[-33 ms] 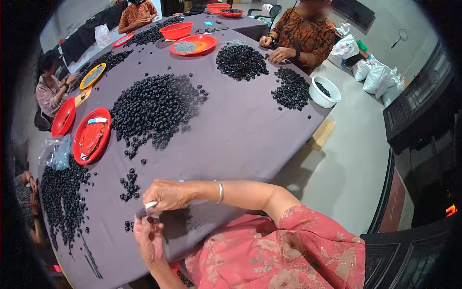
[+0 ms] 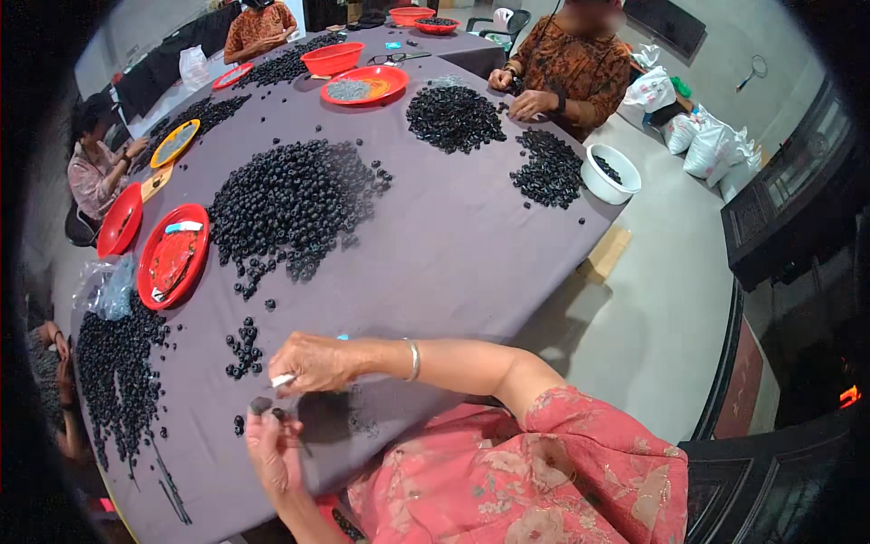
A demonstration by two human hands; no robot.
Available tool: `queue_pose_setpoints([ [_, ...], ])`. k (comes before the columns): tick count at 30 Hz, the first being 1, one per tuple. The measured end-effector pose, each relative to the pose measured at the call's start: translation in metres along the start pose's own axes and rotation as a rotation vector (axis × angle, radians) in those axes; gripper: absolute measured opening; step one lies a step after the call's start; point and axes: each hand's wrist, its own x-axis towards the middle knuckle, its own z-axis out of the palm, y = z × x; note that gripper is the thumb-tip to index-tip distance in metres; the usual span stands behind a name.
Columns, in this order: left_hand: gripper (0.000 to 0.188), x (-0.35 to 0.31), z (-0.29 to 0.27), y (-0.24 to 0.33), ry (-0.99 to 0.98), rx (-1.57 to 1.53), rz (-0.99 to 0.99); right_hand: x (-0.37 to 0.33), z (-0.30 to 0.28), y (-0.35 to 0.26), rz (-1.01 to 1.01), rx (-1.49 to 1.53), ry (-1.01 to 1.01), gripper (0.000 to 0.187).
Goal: Manually sorting and inspecting small black plastic rings on a table using a sorting tool.
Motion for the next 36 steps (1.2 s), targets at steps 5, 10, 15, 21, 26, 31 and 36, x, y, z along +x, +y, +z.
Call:
queue_pose_setpoints([
  [5,0.008,0.017,-0.071,0.027,0.303,0.63,0.356,0.009,0.001,0.025,0.035,-0.486,0.143,0.01],
  [10,0.006,0.022,-0.099,0.025,0.457,0.922,0.515,0.029,0.008,0.037,0.093,-0.712,0.161,0.015],
  [15,0.009,0.022,-0.09,0.023,0.513,1.053,0.412,0.041,0.012,0.055,0.1,-0.815,0.1,0.024],
  [21,0.011,0.02,-0.076,0.015,0.47,1.162,0.461,0.05,0.017,0.052,0.143,-0.814,0.091,0.027],
  [26,0.016,0.017,-0.078,0.013,0.384,1.165,0.475,0.056,0.02,0.054,0.141,-0.805,0.028,0.028],
  [31,0.017,0.008,-0.066,0.022,0.422,1.234,0.461,0.059,0.023,0.056,0.175,-0.786,-0.005,0.016],
  [36,0.012,0.006,-0.049,0.028,0.419,0.997,0.506,0.055,0.007,0.02,0.209,-0.611,0.134,0.01],
])
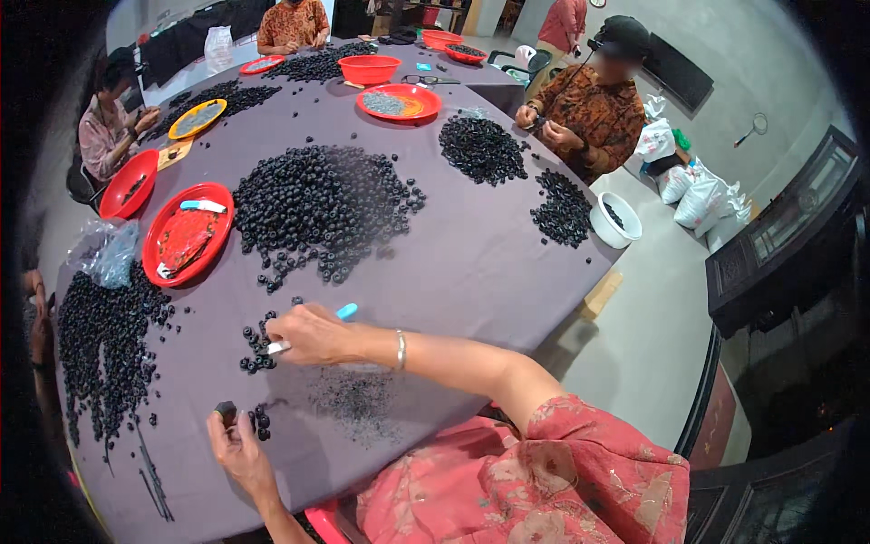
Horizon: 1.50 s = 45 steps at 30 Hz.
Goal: Manually sorting and inspecting small black plastic rings on a table using a sorting tool.
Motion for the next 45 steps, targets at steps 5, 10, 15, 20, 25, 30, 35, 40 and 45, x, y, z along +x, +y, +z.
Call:
queue_pose_setpoints([
  [5,0.021,-0.002,0.027,0.026,-0.363,-0.987,-0.365,-0.016,-0.022,-0.041,-0.112,0.447,-0.056,0.015],
  [10,0.036,-0.015,0.037,0.037,-0.346,-1.225,-0.545,-0.032,-0.024,-0.041,-0.324,0.478,-0.019,0.02],
  [15,0.045,-0.032,0.042,0.022,-0.277,-1.357,-0.704,-0.042,-0.026,-0.046,-0.33,0.623,-0.005,0.017],
  [20,0.032,-0.036,0.038,0.031,-0.331,-1.322,-0.719,-0.052,-0.025,-0.039,-0.317,0.508,-0.095,0.019],
  [25,0.038,-0.046,0.044,0.035,-0.358,-1.287,-0.727,-0.057,-0.027,-0.031,-0.353,0.55,-0.102,0.017],
  [30,0.042,-0.043,0.065,0.038,-0.451,-1.383,-0.679,-0.062,-0.043,-0.023,-0.346,0.485,-0.092,0.014],
  [35,0.037,-0.041,0.058,0.031,-0.593,-1.35,-0.674,-0.056,-0.047,-0.021,-0.155,0.652,-0.372,0.012],
  [40,0.024,-0.031,0.073,0.024,-0.572,-1.437,-0.672,-0.056,-0.042,-0.01,-0.061,0.716,-0.287,0.016],
  [45,0.015,-0.026,0.073,0.017,-0.448,-1.578,-0.648,-0.057,-0.043,-0.01,-0.175,0.263,-0.098,0.023],
])
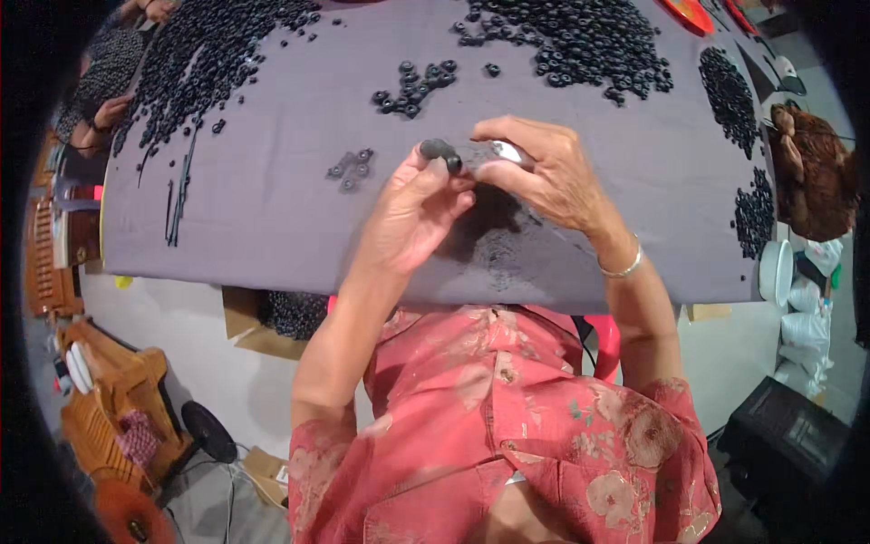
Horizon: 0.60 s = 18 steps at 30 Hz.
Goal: Manually sorting and inspecting small black plastic rings on a table using a sorting tool.
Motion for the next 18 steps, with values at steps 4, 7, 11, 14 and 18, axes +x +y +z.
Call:
queue_pose_setpoints([
  [4,0.012,0.0,-0.007,-0.003,0.048,-0.027,0.041,-0.005,0.013,-0.002,-0.047,0.113,0.097,0.021],
  [7,0.013,-0.002,-0.006,-0.005,0.079,-0.046,0.042,-0.006,0.017,-0.003,-0.008,0.025,0.027,0.022],
  [11,0.013,-0.003,-0.008,-0.006,0.089,-0.069,0.026,-0.006,0.015,-0.004,-0.12,-0.151,0.064,0.023],
  [14,0.012,-0.004,-0.007,-0.005,0.106,-0.082,0.016,-0.006,0.014,-0.004,-0.124,-0.155,0.052,0.023],
  [18,0.012,-0.003,-0.008,-0.004,0.07,-0.079,0.003,-0.008,0.017,-0.003,-0.071,-0.114,0.063,0.02],
])
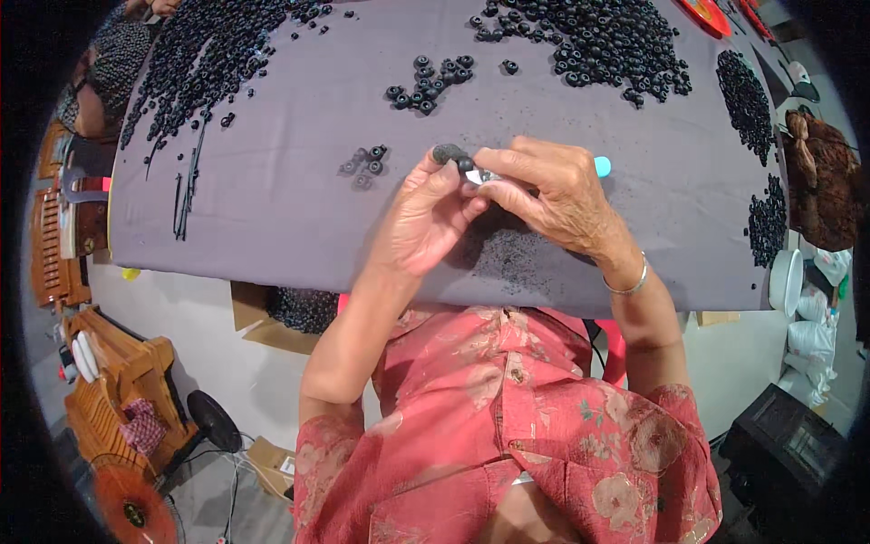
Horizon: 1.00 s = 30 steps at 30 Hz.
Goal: Manually sorting and inspecting small black plastic rings on a table using a sorting tool.
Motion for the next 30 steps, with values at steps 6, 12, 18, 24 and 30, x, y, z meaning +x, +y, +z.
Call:
queue_pose_setpoints([
  [6,0.012,0.0,0.002,-0.001,-0.016,0.008,-0.018,-0.003,0.003,0.002,0.043,0.092,0.022,0.017],
  [12,0.011,0.002,-0.002,-0.001,-0.05,0.01,-0.03,-0.002,0.0,0.0,0.092,0.147,-0.038,0.015],
  [18,0.014,0.0,0.015,-0.017,-0.035,0.161,-0.109,0.002,0.002,0.007,0.252,0.368,0.01,0.019],
  [24,0.02,-0.002,0.008,-0.009,-0.063,0.136,-0.042,0.005,-0.012,-0.001,0.107,0.192,-0.079,0.024],
  [30,0.03,-0.004,0.01,0.003,-0.117,0.236,-0.087,0.005,-0.008,-0.007,0.096,0.312,-0.143,0.015],
])
